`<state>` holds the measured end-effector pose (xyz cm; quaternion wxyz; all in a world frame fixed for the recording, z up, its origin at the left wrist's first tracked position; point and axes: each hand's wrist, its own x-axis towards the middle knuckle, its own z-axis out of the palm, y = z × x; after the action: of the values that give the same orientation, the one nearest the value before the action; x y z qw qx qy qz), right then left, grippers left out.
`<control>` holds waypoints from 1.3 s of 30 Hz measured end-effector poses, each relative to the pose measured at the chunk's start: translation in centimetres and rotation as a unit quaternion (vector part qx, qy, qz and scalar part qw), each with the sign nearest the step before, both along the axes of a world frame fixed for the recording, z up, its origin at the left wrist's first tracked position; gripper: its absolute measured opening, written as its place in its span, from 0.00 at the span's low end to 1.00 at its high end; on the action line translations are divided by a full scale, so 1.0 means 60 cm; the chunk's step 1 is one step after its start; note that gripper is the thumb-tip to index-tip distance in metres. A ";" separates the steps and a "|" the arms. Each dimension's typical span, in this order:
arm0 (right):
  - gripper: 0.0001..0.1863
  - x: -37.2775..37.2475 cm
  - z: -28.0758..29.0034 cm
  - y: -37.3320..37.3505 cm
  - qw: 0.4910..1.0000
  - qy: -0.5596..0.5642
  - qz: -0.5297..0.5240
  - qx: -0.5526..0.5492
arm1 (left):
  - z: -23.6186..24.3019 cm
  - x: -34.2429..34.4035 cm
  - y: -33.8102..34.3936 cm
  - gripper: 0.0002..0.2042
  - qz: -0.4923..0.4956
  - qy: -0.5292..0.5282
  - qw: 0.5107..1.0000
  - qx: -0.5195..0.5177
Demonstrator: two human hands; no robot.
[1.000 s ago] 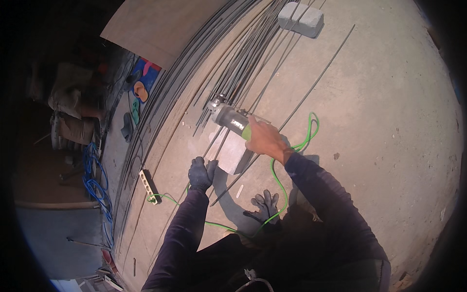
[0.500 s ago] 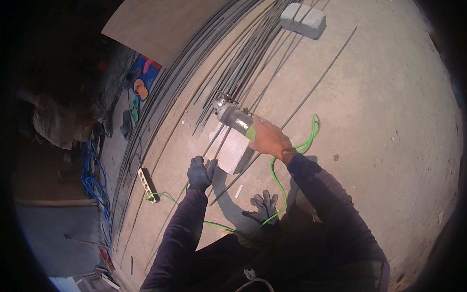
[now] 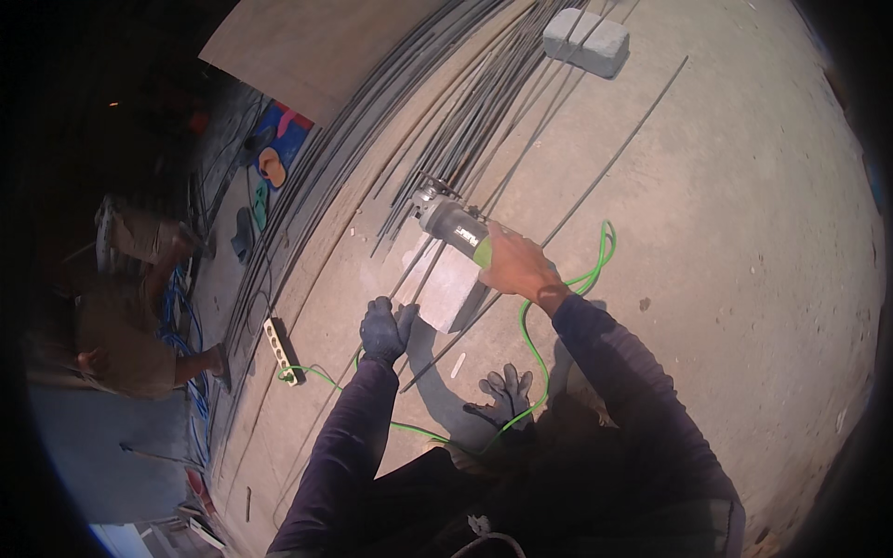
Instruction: The person measures and marks metal rods with a white marker, then uses a handheld angle grinder to cut the rods to length. The person repeatedly picks up rods, marks them, and cuts them, placing the cut pieces aside.
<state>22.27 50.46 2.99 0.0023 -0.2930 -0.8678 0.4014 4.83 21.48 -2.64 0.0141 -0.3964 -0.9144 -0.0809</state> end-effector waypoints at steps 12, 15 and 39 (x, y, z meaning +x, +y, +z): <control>0.33 -0.009 0.041 0.001 0.999 -0.046 0.003 -0.025 | -0.012 -0.008 -0.010 0.27 -0.040 0.025 0.999 -0.004; 0.32 -0.011 0.037 0.002 0.999 -0.044 0.005 -0.024 | -0.031 -0.016 -0.019 0.24 -0.054 0.047 0.997 -0.015; 0.33 -0.012 0.038 0.005 0.998 -0.052 -0.004 -0.023 | 0.008 0.005 0.011 0.22 0.065 -0.049 0.996 0.034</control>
<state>21.57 50.77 5.24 -0.0478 -0.3169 -0.8560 0.4056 5.10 22.17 -2.16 -0.0122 -0.3308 -0.9347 -0.1299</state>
